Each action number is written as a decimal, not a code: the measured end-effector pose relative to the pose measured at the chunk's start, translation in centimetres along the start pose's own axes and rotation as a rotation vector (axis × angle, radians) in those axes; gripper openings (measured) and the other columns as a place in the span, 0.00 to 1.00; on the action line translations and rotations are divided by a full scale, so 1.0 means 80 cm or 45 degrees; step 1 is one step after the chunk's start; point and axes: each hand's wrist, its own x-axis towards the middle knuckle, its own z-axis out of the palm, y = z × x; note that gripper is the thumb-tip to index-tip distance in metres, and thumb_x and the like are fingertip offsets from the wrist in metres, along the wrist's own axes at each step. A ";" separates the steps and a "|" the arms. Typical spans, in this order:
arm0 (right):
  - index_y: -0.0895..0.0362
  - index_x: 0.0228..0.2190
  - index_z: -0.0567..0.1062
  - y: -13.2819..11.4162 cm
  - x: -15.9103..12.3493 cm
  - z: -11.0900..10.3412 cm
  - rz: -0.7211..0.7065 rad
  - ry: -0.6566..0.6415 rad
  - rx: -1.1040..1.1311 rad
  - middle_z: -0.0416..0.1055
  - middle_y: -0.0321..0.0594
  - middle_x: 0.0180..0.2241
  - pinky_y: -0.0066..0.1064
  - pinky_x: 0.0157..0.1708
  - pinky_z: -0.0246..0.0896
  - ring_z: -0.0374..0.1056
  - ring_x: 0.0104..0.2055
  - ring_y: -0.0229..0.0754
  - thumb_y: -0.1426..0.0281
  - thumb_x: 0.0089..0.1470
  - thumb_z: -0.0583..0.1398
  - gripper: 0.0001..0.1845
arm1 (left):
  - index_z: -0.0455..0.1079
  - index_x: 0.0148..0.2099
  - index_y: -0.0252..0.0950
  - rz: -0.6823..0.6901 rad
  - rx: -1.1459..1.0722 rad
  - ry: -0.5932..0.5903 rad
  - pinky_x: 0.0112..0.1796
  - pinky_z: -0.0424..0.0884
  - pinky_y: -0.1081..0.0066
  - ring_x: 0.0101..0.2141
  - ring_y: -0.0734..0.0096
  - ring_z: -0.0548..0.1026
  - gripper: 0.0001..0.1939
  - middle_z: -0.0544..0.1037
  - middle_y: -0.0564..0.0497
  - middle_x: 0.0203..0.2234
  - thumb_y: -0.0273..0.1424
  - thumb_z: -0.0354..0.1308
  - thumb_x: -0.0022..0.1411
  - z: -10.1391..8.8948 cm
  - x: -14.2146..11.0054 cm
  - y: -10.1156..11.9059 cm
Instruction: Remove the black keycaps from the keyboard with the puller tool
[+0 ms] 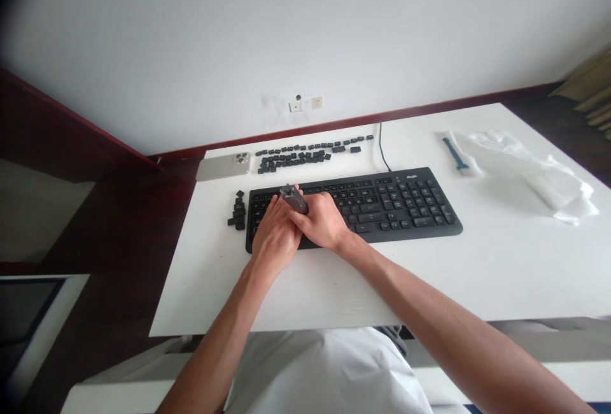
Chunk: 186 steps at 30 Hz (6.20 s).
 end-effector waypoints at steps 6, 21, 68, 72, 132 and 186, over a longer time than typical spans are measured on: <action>0.55 0.18 0.54 0.001 -0.001 0.001 -0.033 0.011 0.089 0.51 0.31 0.18 0.28 0.25 0.45 0.47 0.23 0.32 0.64 0.54 0.56 0.20 | 0.58 0.71 0.33 -0.005 -0.003 -0.018 0.70 0.55 0.51 0.71 0.55 0.57 0.24 0.66 0.38 0.68 0.29 0.45 0.76 -0.002 0.000 0.002; 0.55 0.20 0.58 0.008 -0.003 0.001 -0.062 0.136 0.344 0.53 0.32 0.20 0.29 0.25 0.47 0.49 0.25 0.34 0.60 0.63 0.55 0.23 | 0.57 0.71 0.35 -0.047 -0.019 -0.034 0.69 0.56 0.51 0.71 0.57 0.57 0.26 0.61 0.42 0.70 0.25 0.45 0.73 -0.003 0.003 0.002; 0.55 0.28 0.70 0.006 -0.001 -0.008 0.012 0.142 0.100 0.65 0.31 0.22 0.28 0.28 0.49 0.55 0.25 0.35 0.59 0.65 0.56 0.16 | 0.67 0.47 0.39 -0.221 -0.294 0.344 0.51 0.71 0.59 0.46 0.59 0.73 0.14 0.74 0.47 0.42 0.16 0.50 0.65 -0.013 -0.003 -0.001; 0.54 0.37 0.76 0.008 0.000 -0.018 -0.030 0.040 0.031 0.75 0.33 0.28 0.27 0.32 0.56 0.67 0.29 0.38 0.73 0.57 0.59 0.07 | 0.69 0.49 0.40 -0.226 -0.336 0.390 0.51 0.72 0.60 0.47 0.60 0.73 0.18 0.75 0.47 0.43 0.15 0.50 0.63 -0.015 -0.005 -0.003; 0.55 0.30 0.75 0.005 0.031 -0.062 -0.362 -0.581 -0.240 0.72 0.31 0.24 0.28 0.30 0.51 0.65 0.27 0.36 0.83 0.51 0.58 0.12 | 0.70 0.42 0.38 -0.216 -0.162 0.307 0.46 0.71 0.58 0.42 0.57 0.72 0.12 0.76 0.47 0.38 0.17 0.53 0.61 -0.017 -0.012 -0.006; 0.57 0.17 0.61 0.000 -0.002 -0.007 -0.049 -0.102 0.107 0.50 0.30 0.16 0.30 0.26 0.45 0.46 0.23 0.33 0.56 0.62 0.57 0.27 | 0.54 0.74 0.32 -0.001 0.102 0.090 0.68 0.59 0.49 0.72 0.53 0.54 0.27 0.62 0.37 0.70 0.29 0.46 0.75 0.009 -0.010 0.001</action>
